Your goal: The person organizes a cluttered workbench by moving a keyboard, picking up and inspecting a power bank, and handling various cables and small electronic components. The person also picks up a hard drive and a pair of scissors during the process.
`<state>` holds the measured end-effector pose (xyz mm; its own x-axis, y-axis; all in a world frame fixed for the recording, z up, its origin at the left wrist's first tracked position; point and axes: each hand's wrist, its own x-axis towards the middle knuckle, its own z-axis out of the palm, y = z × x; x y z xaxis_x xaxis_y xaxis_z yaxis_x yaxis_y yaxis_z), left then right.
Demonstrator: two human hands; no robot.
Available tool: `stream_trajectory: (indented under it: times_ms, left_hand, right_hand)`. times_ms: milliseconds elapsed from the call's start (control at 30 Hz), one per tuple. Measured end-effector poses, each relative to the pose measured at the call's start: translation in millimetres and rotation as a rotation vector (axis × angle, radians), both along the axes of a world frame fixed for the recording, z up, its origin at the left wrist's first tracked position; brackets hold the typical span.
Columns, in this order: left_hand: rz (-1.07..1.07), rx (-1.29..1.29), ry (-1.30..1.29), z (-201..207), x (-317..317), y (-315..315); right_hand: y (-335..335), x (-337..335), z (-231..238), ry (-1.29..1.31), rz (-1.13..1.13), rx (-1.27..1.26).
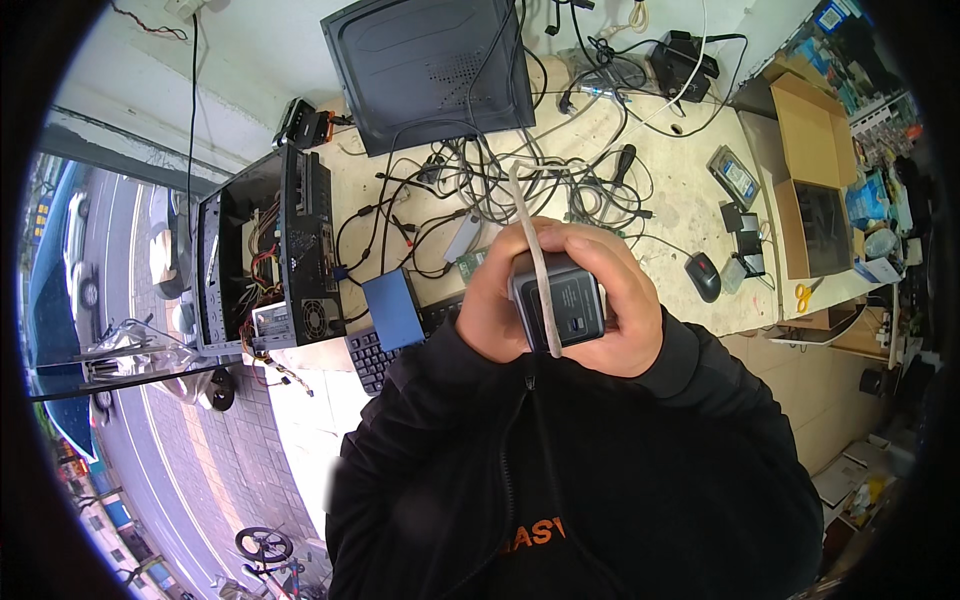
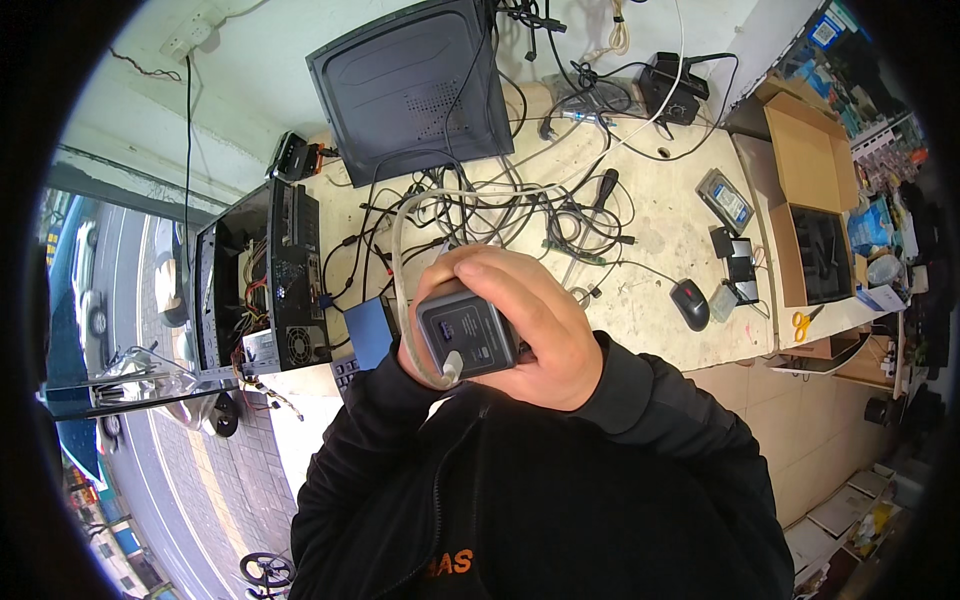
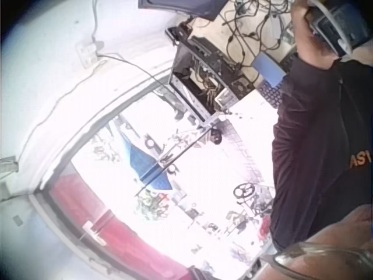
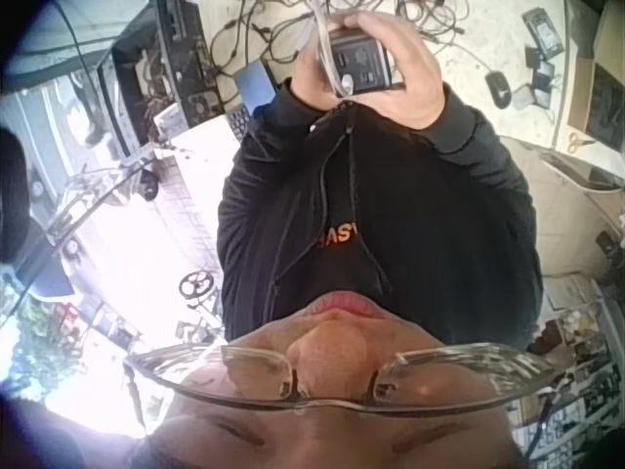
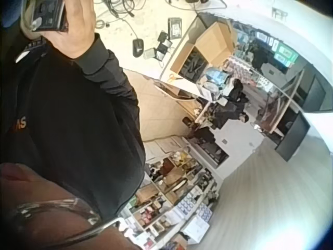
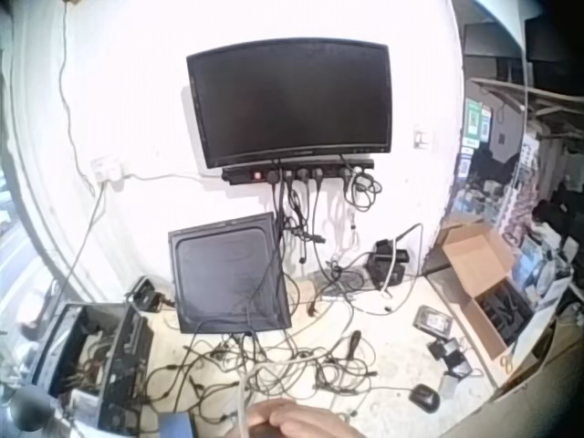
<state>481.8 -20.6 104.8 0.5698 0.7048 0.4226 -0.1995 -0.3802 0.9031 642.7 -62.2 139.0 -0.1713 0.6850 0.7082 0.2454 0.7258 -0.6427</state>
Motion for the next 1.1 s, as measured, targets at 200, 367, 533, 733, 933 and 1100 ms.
stream_trajectory:
  times_ms: [200,367,533,733,933,1100]
  left_hand:
    - [0.017,0.016,-0.012,3,1,-1]
    - [0.022,0.025,0.012,-2,1,-1]
    - [-0.01,-0.037,0.008,-8,-2,0]
    - [-0.051,-0.143,-0.054,-12,-2,-1]
    - [0.021,-0.136,-0.058,-1,0,-6]
    - [0.025,-0.09,-0.039,-2,0,-6]
  right_hand:
    - [0,-1,1,-0.017,0.002,-0.01]
    - [1,2,9,-0.024,0.052,-0.03]
    - [2,3,9,-0.034,0.056,-0.024]
    - [3,1,11,-0.017,0.059,0.004]
    - [3,-1,13,-0.016,0.064,0.008]
    - [2,-1,13,-0.014,0.061,0.005]
